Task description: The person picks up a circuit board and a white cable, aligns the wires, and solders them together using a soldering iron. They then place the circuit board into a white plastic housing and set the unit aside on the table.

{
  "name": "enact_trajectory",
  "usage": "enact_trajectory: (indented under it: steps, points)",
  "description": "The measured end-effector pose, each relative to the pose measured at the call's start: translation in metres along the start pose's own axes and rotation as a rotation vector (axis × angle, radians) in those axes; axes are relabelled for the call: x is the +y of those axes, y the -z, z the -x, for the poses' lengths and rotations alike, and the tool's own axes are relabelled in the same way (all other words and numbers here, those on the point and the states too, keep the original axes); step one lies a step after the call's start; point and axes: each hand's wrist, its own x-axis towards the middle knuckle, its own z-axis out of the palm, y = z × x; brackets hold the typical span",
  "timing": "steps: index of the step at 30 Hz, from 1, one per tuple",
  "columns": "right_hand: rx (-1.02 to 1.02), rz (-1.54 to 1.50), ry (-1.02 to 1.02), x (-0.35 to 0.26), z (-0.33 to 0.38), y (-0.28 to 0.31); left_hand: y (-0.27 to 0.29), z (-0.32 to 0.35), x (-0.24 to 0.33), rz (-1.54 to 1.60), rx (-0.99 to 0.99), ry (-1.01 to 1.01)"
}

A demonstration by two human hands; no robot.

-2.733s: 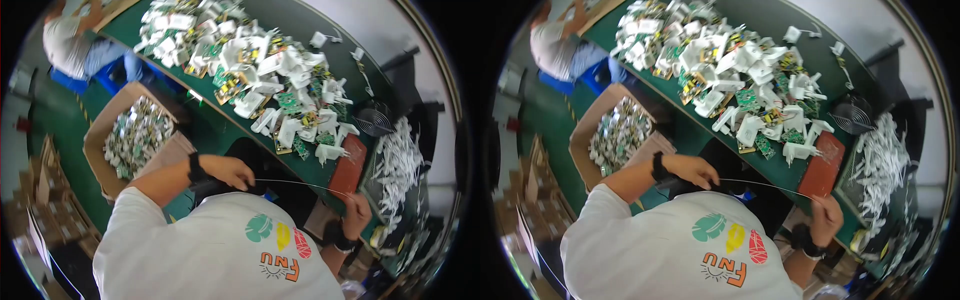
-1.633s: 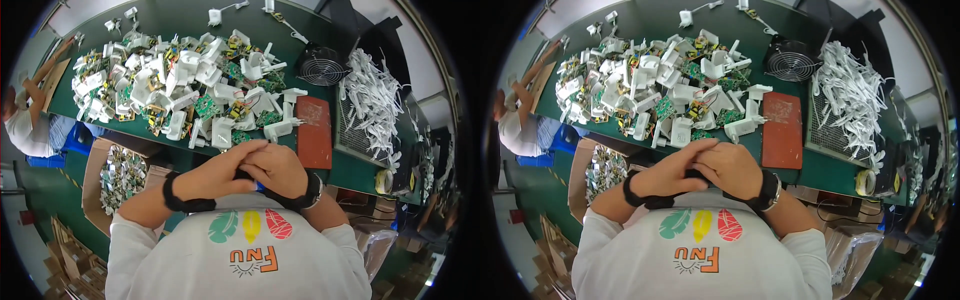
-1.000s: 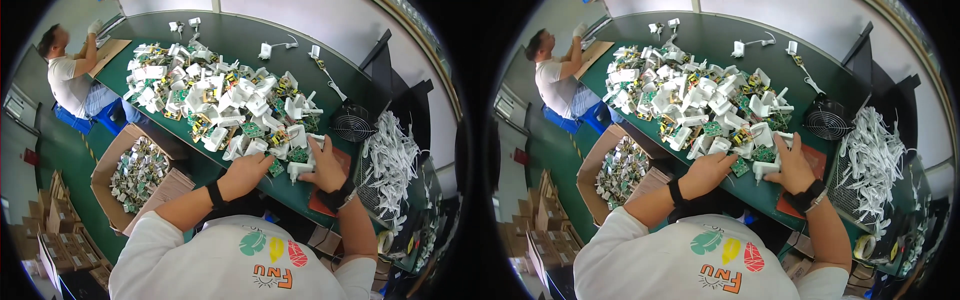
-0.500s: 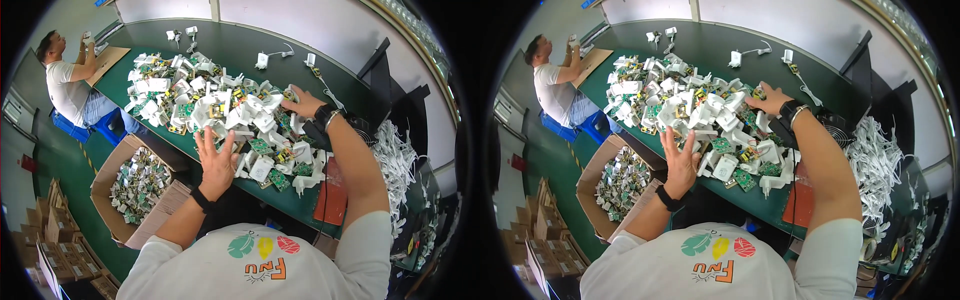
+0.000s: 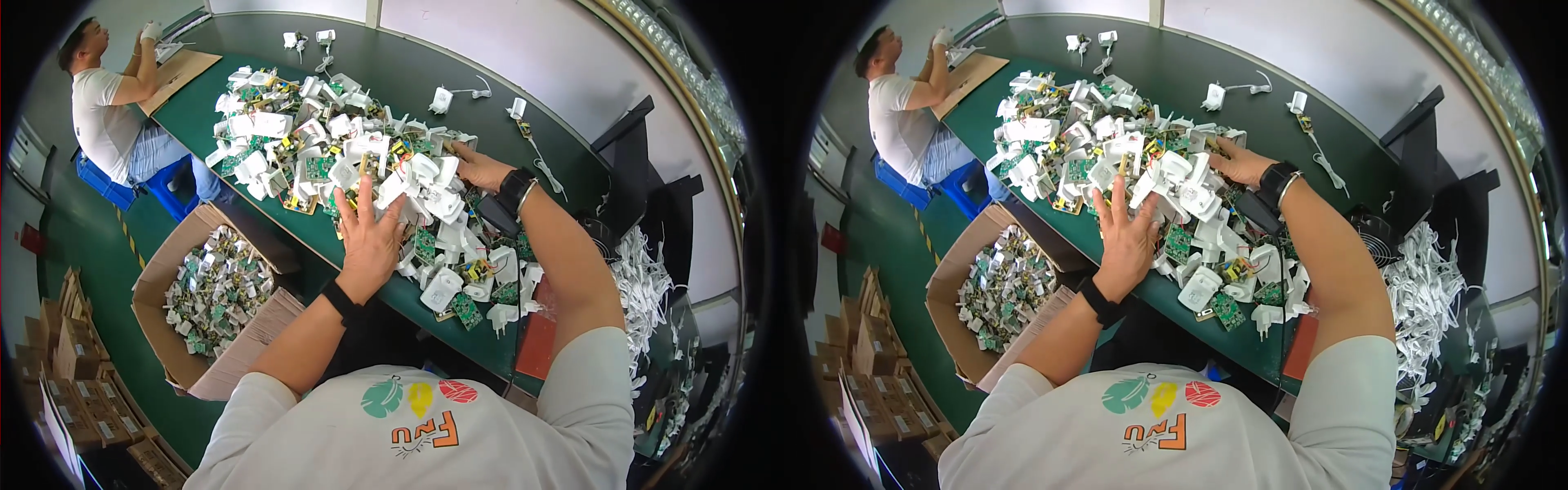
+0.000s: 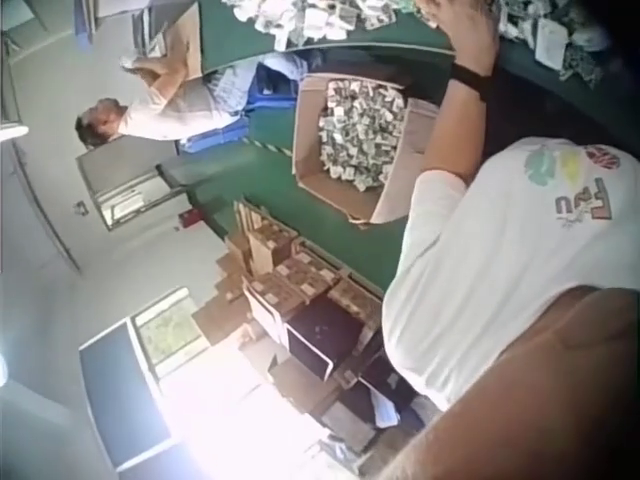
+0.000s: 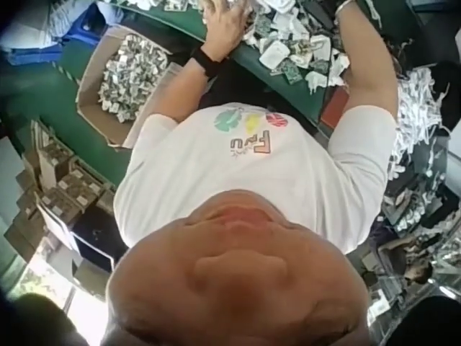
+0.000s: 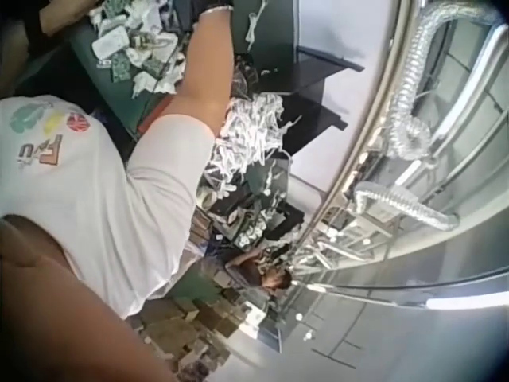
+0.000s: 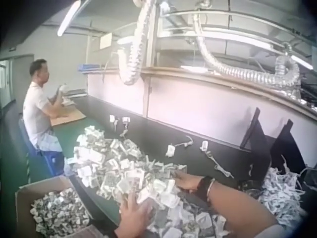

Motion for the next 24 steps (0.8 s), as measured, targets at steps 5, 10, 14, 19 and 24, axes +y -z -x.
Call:
enact_trajectory:
  steps: [5,10,14,19,24]
  points:
    - [0.158,0.221,0.006,-0.007,0.028,0.005,0.013,-0.006,0.013,-0.057,-0.142,0.054]
    - [0.246,0.215,0.174,-0.040,0.119,0.005,0.029,0.002,0.021,-0.169,-0.156,0.048]
    - [0.380,0.249,0.310,-0.036,0.229,-0.009,0.040,0.020,0.038,-0.141,-0.107,-0.101]
    - [0.522,0.287,0.029,-0.005,0.344,-0.058,0.055,0.051,0.098,0.105,-0.154,-0.342]
    - [0.605,0.510,-0.138,0.016,0.370,-0.135,0.019,0.060,0.139,0.523,-0.607,-0.324]
